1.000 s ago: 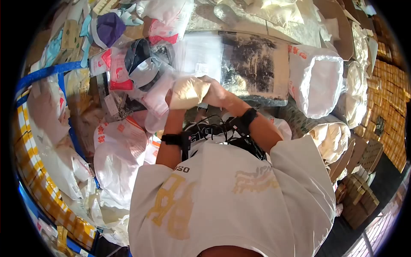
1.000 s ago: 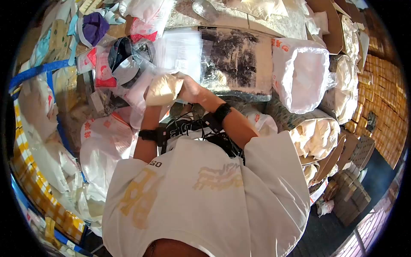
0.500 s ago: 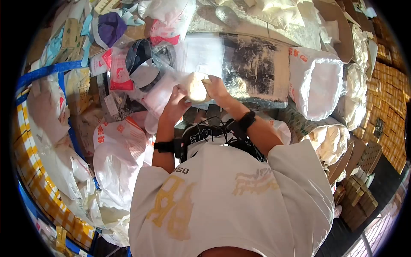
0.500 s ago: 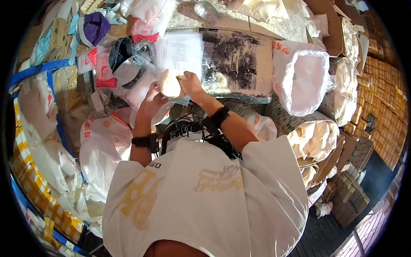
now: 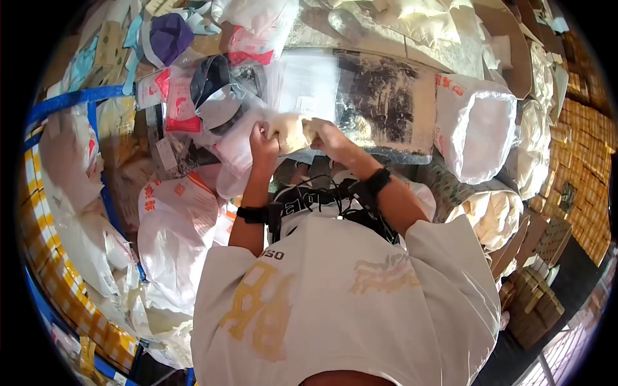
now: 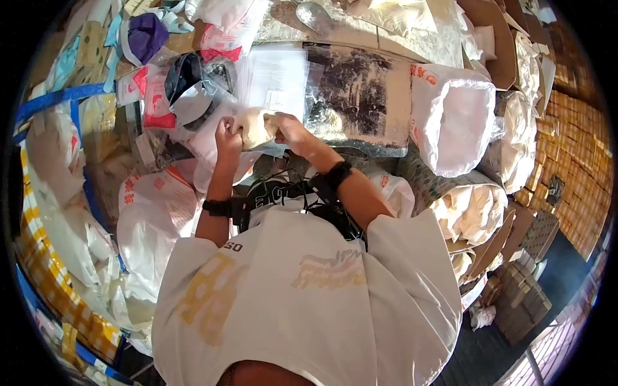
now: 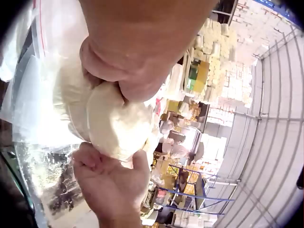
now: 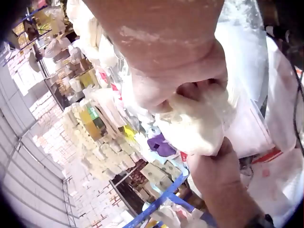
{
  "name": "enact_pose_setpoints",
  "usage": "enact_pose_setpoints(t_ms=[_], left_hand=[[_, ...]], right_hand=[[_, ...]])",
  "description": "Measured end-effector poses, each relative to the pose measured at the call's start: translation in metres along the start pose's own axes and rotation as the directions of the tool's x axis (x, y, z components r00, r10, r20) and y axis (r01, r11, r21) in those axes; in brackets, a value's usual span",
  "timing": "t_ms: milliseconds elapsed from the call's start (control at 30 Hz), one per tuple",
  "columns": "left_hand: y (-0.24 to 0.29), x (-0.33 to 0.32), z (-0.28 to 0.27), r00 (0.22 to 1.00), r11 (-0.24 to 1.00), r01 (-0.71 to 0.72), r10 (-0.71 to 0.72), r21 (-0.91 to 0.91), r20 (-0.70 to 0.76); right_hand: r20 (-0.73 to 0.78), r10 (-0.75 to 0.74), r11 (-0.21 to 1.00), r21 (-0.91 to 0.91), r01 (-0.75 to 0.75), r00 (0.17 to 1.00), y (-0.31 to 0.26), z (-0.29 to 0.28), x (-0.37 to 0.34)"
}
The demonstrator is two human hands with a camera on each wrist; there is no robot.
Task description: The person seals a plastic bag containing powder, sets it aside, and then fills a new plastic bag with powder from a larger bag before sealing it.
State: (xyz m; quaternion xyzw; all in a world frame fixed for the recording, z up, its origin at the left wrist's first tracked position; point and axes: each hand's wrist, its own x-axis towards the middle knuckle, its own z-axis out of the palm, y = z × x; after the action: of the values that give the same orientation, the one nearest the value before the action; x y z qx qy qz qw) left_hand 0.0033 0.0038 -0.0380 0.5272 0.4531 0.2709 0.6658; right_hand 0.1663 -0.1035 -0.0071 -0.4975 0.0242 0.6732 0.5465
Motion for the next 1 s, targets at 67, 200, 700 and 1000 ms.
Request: enact_pose_setpoints(t_ms=[67,200,700,1000], left_hand=[[-0.018,0.006,-0.011,0.978,0.974,-0.208,0.206,0.093,0.034],[0.022,-0.002,-0.003,0.939,0.933,0.345,-0.344,-0.099,0.024],[0.012,0.018,-0.007,0.954,0.771,-0.019,0.204,0.636,-0.219],[0.014,0.023,-0.032,0.974,0.807,-0.144,0.217,0.572,-0.062]], right_hand=[[0.083,-0.065,0.996,-0.048,0.069,0.994,0.008,-0.008,0.002],[-0.149,-0.379,0.866,-0.405,0.293,0.913,0.020,-0.002,0.025],[-0.251,-0.664,0.512,-0.839,0.183,0.705,-0.005,0.011,0.017],[-0.097,-0.655,0.221,-0.973,0.067,0.749,-0.013,0.023,0.007]])
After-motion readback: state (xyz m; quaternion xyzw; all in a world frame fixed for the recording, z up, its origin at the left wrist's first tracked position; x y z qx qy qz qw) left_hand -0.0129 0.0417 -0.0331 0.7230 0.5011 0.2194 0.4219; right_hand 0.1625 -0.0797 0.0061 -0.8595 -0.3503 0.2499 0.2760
